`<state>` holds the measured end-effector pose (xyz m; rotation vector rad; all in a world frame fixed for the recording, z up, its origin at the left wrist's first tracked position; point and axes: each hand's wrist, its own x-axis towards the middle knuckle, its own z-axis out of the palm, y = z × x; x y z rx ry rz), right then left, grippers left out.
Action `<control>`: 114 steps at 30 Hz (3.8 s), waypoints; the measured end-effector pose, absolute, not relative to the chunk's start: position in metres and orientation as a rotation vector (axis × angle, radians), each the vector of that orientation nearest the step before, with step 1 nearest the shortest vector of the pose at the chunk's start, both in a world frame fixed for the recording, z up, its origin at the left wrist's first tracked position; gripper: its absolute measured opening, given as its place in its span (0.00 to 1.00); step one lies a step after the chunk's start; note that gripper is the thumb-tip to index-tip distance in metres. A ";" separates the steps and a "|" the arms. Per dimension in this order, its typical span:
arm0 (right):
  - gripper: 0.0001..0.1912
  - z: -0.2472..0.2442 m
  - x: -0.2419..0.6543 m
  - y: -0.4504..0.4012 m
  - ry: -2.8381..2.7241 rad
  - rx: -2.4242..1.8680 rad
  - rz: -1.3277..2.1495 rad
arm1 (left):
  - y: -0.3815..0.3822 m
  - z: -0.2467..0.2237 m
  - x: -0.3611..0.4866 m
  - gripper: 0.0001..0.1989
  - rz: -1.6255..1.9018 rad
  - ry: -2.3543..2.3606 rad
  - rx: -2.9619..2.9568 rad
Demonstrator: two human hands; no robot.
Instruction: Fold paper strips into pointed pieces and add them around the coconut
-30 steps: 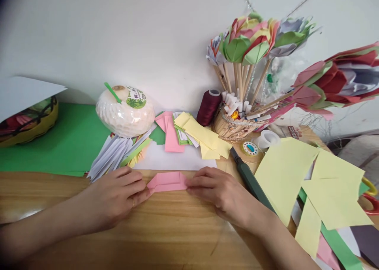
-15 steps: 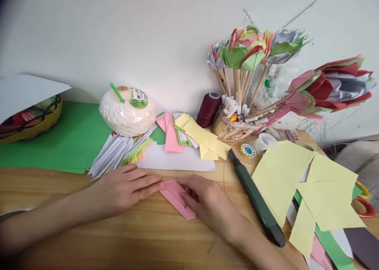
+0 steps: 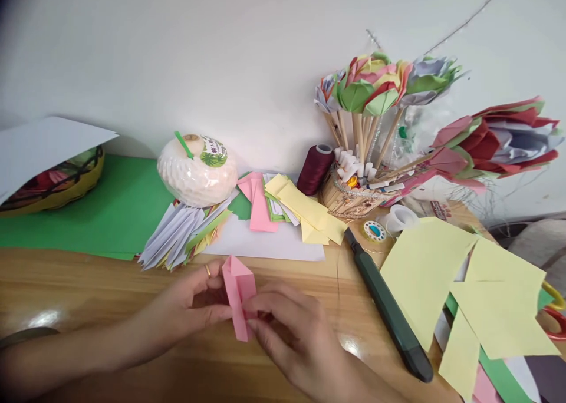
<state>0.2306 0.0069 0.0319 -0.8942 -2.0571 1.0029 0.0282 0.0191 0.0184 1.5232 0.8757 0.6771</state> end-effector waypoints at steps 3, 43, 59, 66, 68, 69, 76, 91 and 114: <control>0.19 0.031 0.236 0.006 -2.186 -0.821 0.727 | 0.021 0.022 0.026 0.09 0.724 0.877 1.530; 0.08 0.014 0.250 0.030 -2.533 -1.010 0.359 | 0.038 0.004 0.006 0.10 0.759 0.905 2.899; 0.07 0.013 0.248 0.027 -2.373 -1.159 0.672 | 0.032 0.004 0.012 0.05 0.805 1.135 2.421; 0.08 0.012 0.244 0.026 -2.296 -1.240 0.715 | 0.032 0.003 0.014 0.02 0.723 1.188 2.340; 0.09 0.011 0.244 0.026 -2.299 -1.262 0.710 | 0.032 0.002 0.013 0.02 0.708 1.193 2.345; 0.10 0.011 0.244 0.025 -2.298 -1.273 0.712 | 0.032 0.002 0.013 0.02 0.709 1.190 2.349; 0.10 0.010 0.240 0.025 -2.276 -1.334 0.702 | 0.031 0.003 0.016 0.04 0.755 1.215 2.331; 0.09 0.009 0.235 0.023 -2.209 -1.403 0.689 | 0.033 0.004 0.020 0.07 0.648 1.253 2.285; 0.08 0.008 0.232 0.027 -2.182 -1.437 0.720 | 0.037 0.002 0.025 0.07 0.557 1.331 2.402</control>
